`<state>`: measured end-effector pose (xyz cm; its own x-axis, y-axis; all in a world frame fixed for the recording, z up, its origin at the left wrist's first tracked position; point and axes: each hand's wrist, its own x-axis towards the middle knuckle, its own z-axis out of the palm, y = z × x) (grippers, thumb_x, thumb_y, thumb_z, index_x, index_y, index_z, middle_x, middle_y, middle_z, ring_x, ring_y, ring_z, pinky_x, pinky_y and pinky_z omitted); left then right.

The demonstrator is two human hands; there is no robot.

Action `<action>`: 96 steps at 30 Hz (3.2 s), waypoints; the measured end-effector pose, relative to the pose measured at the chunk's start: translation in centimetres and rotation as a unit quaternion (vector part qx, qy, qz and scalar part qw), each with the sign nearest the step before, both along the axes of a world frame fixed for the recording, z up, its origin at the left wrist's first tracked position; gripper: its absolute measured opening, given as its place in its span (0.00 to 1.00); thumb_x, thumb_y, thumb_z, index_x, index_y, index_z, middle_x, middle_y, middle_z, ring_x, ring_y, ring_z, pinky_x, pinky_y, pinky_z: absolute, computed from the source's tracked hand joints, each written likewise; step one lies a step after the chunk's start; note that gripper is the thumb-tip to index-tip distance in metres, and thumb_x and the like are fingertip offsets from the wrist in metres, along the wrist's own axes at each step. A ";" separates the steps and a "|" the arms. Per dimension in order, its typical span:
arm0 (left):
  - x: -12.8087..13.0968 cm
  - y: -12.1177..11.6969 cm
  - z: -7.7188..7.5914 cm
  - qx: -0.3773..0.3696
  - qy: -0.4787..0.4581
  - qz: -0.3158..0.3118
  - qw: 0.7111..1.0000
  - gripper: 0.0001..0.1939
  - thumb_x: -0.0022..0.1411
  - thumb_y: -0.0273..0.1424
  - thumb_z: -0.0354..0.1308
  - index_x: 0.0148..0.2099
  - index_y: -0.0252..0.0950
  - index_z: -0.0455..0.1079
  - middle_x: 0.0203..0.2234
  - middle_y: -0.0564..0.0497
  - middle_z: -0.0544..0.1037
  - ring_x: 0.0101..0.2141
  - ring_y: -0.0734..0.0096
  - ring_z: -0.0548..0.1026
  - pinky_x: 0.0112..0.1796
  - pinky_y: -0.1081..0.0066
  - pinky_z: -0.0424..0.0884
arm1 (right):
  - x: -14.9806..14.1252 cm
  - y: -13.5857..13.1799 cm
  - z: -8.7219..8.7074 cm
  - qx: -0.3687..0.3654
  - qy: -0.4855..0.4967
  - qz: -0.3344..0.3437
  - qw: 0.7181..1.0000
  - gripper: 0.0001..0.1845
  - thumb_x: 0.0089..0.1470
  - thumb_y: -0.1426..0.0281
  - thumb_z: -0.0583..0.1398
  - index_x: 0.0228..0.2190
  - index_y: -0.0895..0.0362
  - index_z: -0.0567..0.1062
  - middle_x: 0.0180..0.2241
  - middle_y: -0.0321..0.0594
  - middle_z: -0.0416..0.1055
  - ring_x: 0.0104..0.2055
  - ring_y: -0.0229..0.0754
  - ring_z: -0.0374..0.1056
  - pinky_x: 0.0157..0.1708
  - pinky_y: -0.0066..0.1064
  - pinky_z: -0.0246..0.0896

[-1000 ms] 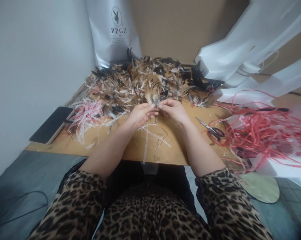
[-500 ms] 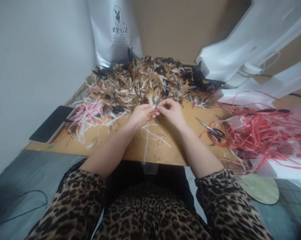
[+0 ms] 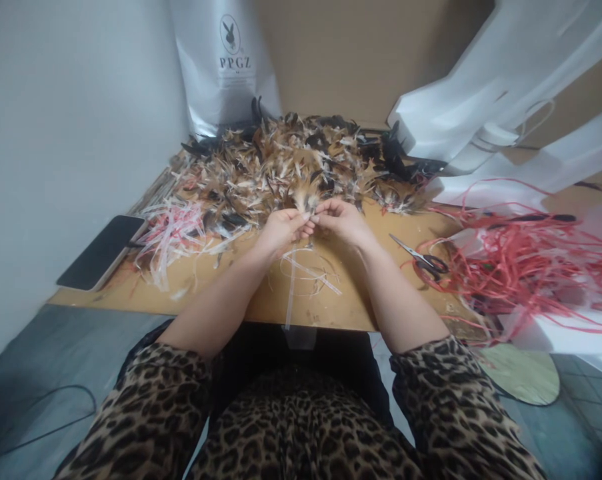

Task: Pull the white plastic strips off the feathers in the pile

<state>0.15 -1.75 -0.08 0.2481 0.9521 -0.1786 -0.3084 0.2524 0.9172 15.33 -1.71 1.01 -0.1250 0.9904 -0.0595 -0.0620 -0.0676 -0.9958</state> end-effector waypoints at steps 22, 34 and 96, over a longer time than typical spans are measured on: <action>0.0 0.2 -0.2 -0.044 -0.045 -0.030 0.998 0.07 0.62 0.23 0.58 0.30 0.26 0.73 0.22 0.48 0.78 0.21 0.83 0.74 0.25 0.82 0.67 | -0.9 0.1 -0.7 -0.022 0.069 -0.050 0.996 0.23 0.28 0.61 0.74 0.21 0.56 0.68 0.13 0.28 0.64 0.16 0.30 0.58 0.17 0.23 0.49; -0.1 0.3 -0.2 -0.002 -0.001 -0.036 0.999 0.08 0.60 0.21 0.59 0.28 0.26 0.72 0.21 0.49 0.77 0.19 0.84 0.72 0.23 0.82 0.65 | -0.5 -0.1 -0.5 0.008 0.034 -0.045 0.998 0.18 0.32 0.62 0.71 0.23 0.57 0.70 0.15 0.29 0.65 0.17 0.31 0.59 0.19 0.26 0.53; -1.1 0.3 0.2 -0.028 -0.021 -0.060 0.998 0.04 0.60 0.24 0.61 0.36 0.27 0.74 0.41 0.40 0.81 0.27 0.80 0.78 0.23 0.81 0.67 | 5.3 -0.4 2.4 0.031 -0.043 0.122 0.991 0.17 0.36 0.61 0.71 0.24 0.59 0.74 0.17 0.32 0.65 0.19 0.30 0.56 0.18 0.24 0.45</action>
